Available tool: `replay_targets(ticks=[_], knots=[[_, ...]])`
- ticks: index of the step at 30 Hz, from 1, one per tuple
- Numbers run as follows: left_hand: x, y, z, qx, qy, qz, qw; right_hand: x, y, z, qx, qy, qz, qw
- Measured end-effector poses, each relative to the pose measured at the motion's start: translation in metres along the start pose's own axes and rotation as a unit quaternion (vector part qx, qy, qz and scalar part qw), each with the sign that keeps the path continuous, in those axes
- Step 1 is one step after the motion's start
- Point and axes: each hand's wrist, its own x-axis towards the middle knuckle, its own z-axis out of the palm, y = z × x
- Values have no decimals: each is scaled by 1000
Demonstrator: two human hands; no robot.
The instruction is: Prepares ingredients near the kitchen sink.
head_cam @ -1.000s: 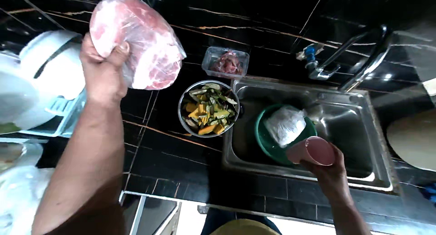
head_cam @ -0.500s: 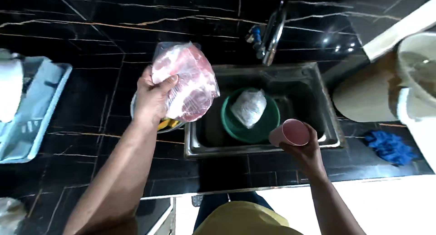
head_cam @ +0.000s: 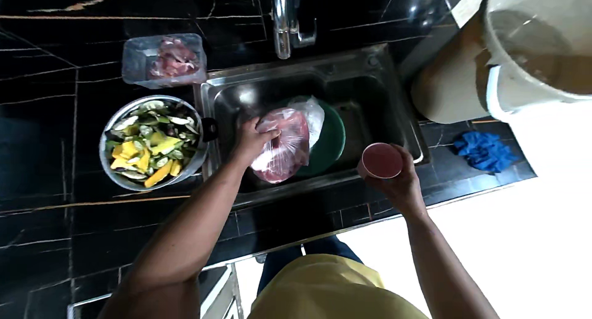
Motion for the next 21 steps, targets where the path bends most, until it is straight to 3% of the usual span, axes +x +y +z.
replay_targets(ticks=[6, 13, 18, 21], knots=[[30, -25, 38, 130, -90, -17, 987, 21, 2, 8, -145, -70, -5, 987], [46, -21, 80, 253, -253, 26, 934, 60, -30, 63, -363, -146, -56, 919], [60, -6, 97, 353, -319, 34, 879, 81, -31, 88, -328, -155, -46, 931], [57, -1, 90, 393, -293, 8, 872, 85, -29, 90, -305, -169, -5, 937]])
